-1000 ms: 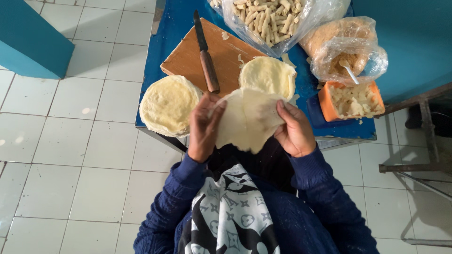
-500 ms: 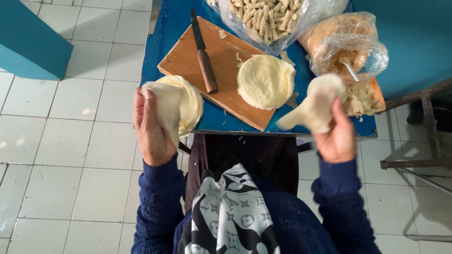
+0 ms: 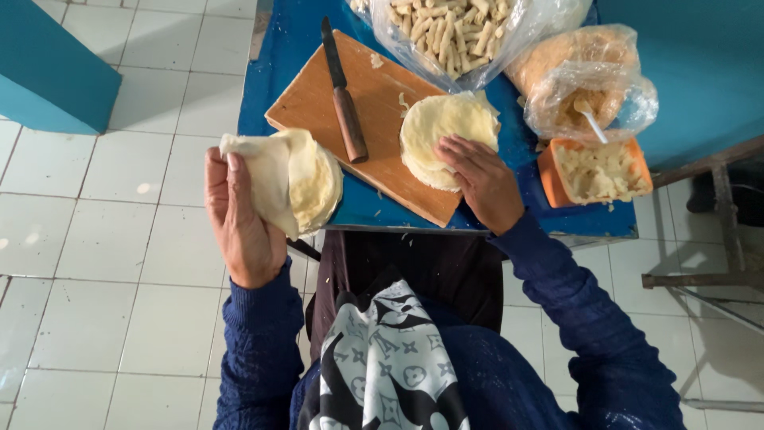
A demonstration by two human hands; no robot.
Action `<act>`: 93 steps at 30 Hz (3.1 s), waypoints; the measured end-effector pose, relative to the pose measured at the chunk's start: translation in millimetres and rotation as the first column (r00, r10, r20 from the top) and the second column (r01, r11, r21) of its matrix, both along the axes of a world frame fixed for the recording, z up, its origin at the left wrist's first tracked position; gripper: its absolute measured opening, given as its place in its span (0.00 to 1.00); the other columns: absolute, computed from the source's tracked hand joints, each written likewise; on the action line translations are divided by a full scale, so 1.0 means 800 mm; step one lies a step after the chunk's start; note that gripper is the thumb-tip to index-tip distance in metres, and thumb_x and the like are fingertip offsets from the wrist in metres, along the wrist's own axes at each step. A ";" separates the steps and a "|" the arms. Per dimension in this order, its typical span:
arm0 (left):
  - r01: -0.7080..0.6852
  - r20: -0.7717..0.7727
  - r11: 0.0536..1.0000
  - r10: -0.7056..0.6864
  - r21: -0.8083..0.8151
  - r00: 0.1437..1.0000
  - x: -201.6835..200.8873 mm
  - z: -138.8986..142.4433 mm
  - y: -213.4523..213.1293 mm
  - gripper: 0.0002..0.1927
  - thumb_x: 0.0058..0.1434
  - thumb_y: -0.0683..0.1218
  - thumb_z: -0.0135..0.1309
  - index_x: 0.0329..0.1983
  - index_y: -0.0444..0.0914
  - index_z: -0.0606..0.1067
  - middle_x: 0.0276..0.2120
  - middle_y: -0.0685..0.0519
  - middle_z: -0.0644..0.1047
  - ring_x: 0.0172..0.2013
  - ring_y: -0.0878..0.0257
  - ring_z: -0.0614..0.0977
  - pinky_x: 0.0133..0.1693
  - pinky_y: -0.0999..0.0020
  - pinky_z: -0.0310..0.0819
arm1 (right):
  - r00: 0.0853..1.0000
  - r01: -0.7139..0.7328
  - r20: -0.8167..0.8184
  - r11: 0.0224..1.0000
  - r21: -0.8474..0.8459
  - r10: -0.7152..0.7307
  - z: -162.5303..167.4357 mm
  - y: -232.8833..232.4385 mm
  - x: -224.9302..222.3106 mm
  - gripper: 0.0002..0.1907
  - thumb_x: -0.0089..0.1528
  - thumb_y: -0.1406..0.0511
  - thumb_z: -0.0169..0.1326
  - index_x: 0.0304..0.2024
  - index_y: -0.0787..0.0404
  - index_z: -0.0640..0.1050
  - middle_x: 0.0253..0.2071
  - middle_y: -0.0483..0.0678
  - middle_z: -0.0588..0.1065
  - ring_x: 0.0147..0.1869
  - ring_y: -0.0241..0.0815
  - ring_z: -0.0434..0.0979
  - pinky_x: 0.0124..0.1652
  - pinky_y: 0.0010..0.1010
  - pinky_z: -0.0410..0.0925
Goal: The person sits at a blue table and peels thin translucent skin off large round pale cakes by hand, pulling strips of skin away and placing the peeled pieces into an orange container. A bag of similar cakes, a knife on a wooden board, and a plastic bag of brown powder with a spoon sit on the table.
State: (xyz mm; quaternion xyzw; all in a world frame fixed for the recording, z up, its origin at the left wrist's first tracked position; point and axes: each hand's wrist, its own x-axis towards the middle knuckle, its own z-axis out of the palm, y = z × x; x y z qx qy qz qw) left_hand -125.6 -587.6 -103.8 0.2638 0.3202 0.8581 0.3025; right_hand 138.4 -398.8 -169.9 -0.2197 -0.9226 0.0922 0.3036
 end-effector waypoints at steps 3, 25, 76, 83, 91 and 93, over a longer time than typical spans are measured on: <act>0.030 -0.030 1.000 -0.030 -0.003 0.999 -0.008 -0.004 0.014 0.07 0.82 0.45 0.46 0.53 0.36 0.71 0.46 0.53 0.77 0.47 0.68 0.79 0.52 0.72 0.77 | 0.999 0.011 0.042 1.000 -0.013 -0.011 -0.012 0.003 -0.001 0.27 0.62 0.73 0.56 0.65 0.58 0.74 0.66 0.49 0.73 0.72 0.48 0.71 0.68 0.41 0.63; 0.017 -0.867 0.953 -0.283 -0.303 0.411 0.062 -0.031 0.218 0.09 0.67 0.43 0.57 0.48 0.37 0.75 0.30 0.45 0.78 0.32 0.53 0.82 0.35 0.62 0.76 | 0.932 -0.154 -0.326 0.639 -0.754 -0.160 0.020 0.082 0.013 0.11 0.66 0.67 0.64 0.46 0.65 0.76 0.36 0.41 0.74 0.38 0.28 0.72 0.37 0.22 0.65; 0.037 -0.148 0.900 -0.111 -0.435 0.983 -0.071 -0.047 -0.041 0.17 0.69 0.43 0.56 0.51 0.38 0.60 0.44 0.46 0.76 0.44 0.61 0.79 0.42 0.65 0.78 | 0.935 -0.277 -0.279 0.943 -0.186 0.220 0.059 -0.147 -0.135 0.31 0.62 0.66 0.62 0.67 0.60 0.67 0.65 0.57 0.69 0.69 0.59 0.68 0.66 0.45 0.63; -0.004 -0.084 0.965 -0.019 -0.262 0.996 0.024 0.007 0.006 0.18 0.74 0.50 0.50 0.60 0.39 0.61 0.55 0.47 0.71 0.54 0.64 0.74 0.54 0.69 0.73 | 0.928 -0.259 -0.295 0.963 -0.074 0.227 0.139 -0.151 -0.107 0.20 0.57 0.67 0.66 0.51 0.56 0.75 0.55 0.47 0.72 0.58 0.53 0.72 0.56 0.42 0.67; 0.535 0.325 0.838 -0.539 0.108 0.777 0.091 0.020 0.063 0.31 0.76 0.60 0.40 0.72 0.36 0.62 0.62 0.46 0.71 0.60 0.54 0.75 0.60 0.59 0.72 | 0.953 -0.138 -0.284 0.987 -0.083 0.110 0.159 -0.118 -0.054 0.10 0.62 0.72 0.65 0.42 0.60 0.77 0.51 0.44 0.76 0.55 0.50 0.73 0.54 0.40 0.68; 0.585 0.353 0.796 -0.598 0.157 0.719 0.093 0.017 0.070 0.32 0.76 0.62 0.39 0.73 0.36 0.61 0.63 0.46 0.71 0.61 0.53 0.75 0.61 0.58 0.71 | 0.954 -0.161 -0.256 0.987 -0.009 0.154 0.156 -0.110 -0.047 0.14 0.56 0.69 0.67 0.43 0.61 0.78 0.50 0.47 0.75 0.55 0.52 0.72 0.54 0.41 0.67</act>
